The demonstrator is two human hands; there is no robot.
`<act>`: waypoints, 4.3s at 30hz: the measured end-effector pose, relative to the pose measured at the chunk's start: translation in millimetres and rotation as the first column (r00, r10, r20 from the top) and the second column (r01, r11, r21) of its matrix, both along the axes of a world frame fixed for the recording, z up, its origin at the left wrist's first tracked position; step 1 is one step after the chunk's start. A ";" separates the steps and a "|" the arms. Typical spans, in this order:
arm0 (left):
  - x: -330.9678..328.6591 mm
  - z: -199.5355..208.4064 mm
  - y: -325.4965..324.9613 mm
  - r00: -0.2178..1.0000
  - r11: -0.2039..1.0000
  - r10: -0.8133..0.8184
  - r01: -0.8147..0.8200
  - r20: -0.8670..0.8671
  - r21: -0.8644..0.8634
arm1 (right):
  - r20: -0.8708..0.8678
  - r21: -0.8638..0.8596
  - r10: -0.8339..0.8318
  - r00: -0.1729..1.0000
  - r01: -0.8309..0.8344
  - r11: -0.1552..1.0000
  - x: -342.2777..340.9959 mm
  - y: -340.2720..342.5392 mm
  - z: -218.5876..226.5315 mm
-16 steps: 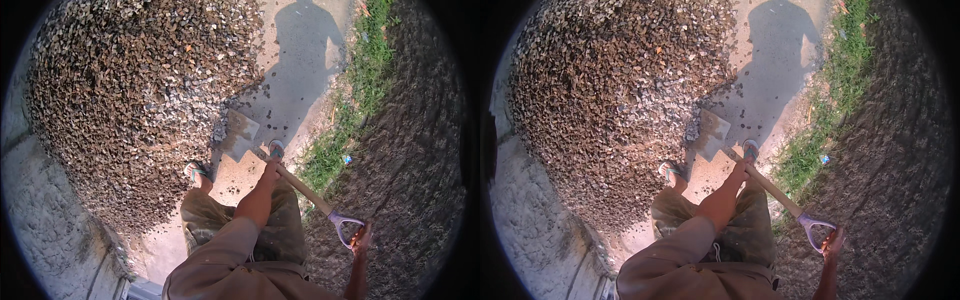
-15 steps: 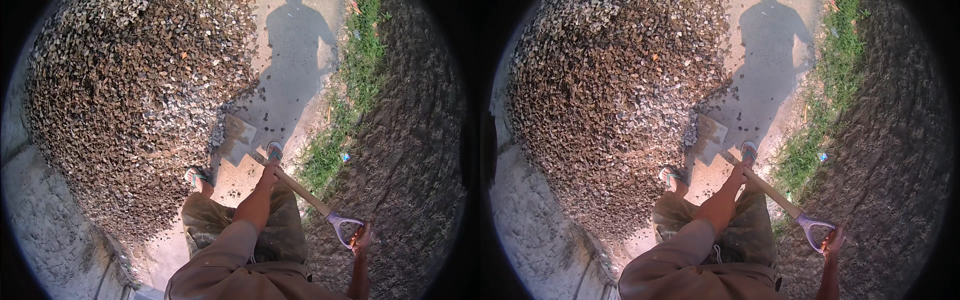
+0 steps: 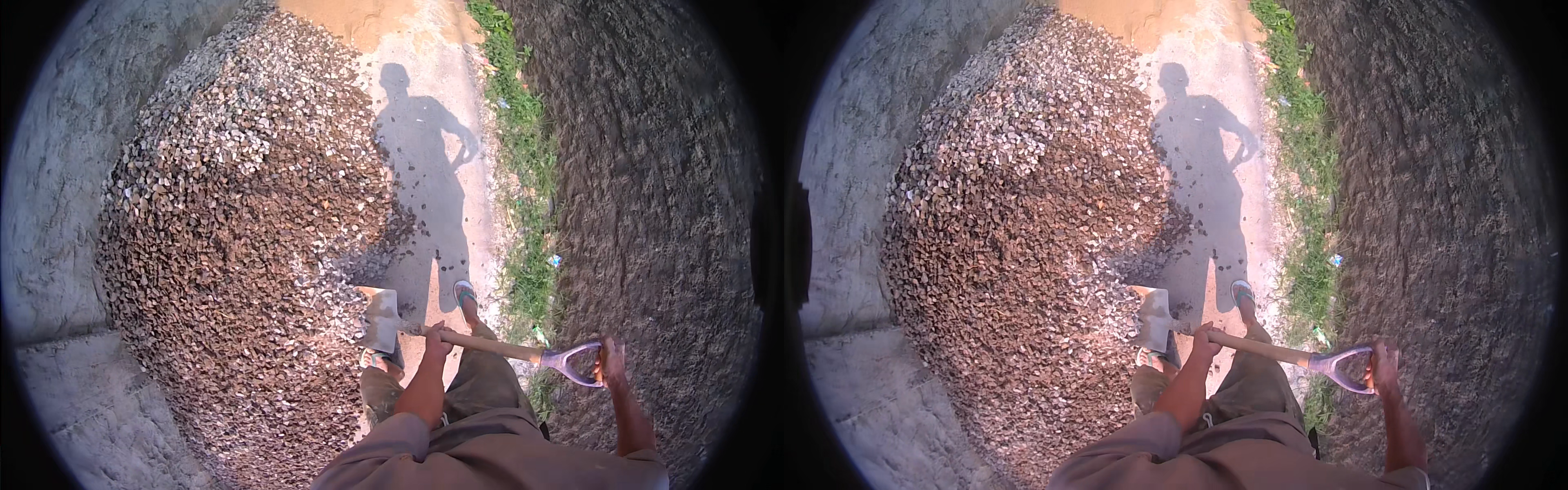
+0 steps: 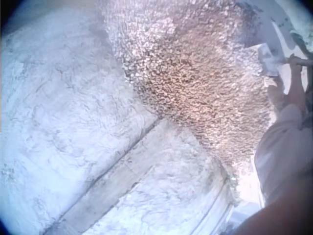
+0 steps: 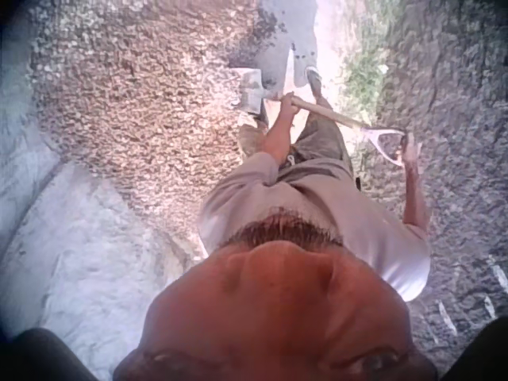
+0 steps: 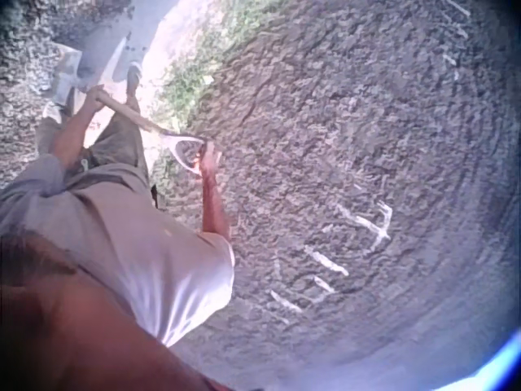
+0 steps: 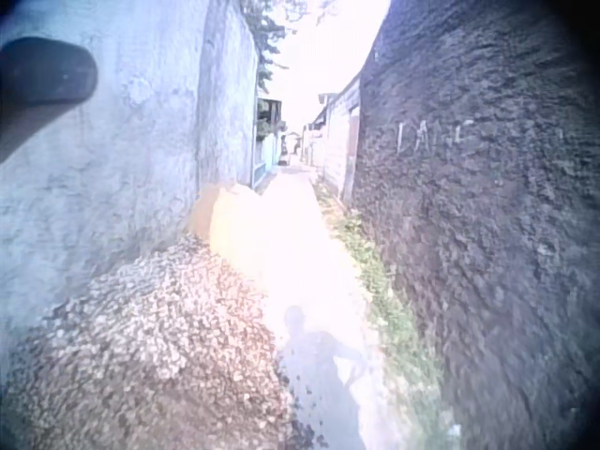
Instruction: The person uses a shovel to move gravel from a pile on the ground into the bed of a parked truck. Another person is present nearby, also handling gravel.
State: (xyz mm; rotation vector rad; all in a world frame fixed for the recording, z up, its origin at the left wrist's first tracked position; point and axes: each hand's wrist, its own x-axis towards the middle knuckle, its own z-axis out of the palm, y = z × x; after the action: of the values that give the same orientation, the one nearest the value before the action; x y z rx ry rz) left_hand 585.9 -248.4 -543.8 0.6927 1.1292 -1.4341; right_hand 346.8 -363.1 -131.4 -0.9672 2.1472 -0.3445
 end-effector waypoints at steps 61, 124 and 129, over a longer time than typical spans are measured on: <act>-9.6 -159.9 -443.3 0.940 0.933 0.275 -0.312 0.202 0.182 | 0.004 0.034 0.141 0.990 -0.141 0.989 -55.5 -451.4 -215.1; -55.4 -140.3 -248.9 0.992 0.992 0.120 -0.121 0.038 0.038 | 0.121 -0.124 0.154 0.981 -0.139 0.983 -100.0 -242.9 -190.5; -19.7 -106.9 -160.8 0.984 0.982 0.176 -0.175 0.003 -0.072 | 0.087 -0.088 0.148 0.985 -0.141 0.986 -60.7 -180.5 -131.5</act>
State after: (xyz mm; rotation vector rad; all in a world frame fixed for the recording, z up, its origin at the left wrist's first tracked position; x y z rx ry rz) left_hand 566.2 -409.3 -650.7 0.5349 1.0982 -1.3133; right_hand 286.1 -543.6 -263.0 -1.1247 1.9791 -0.4011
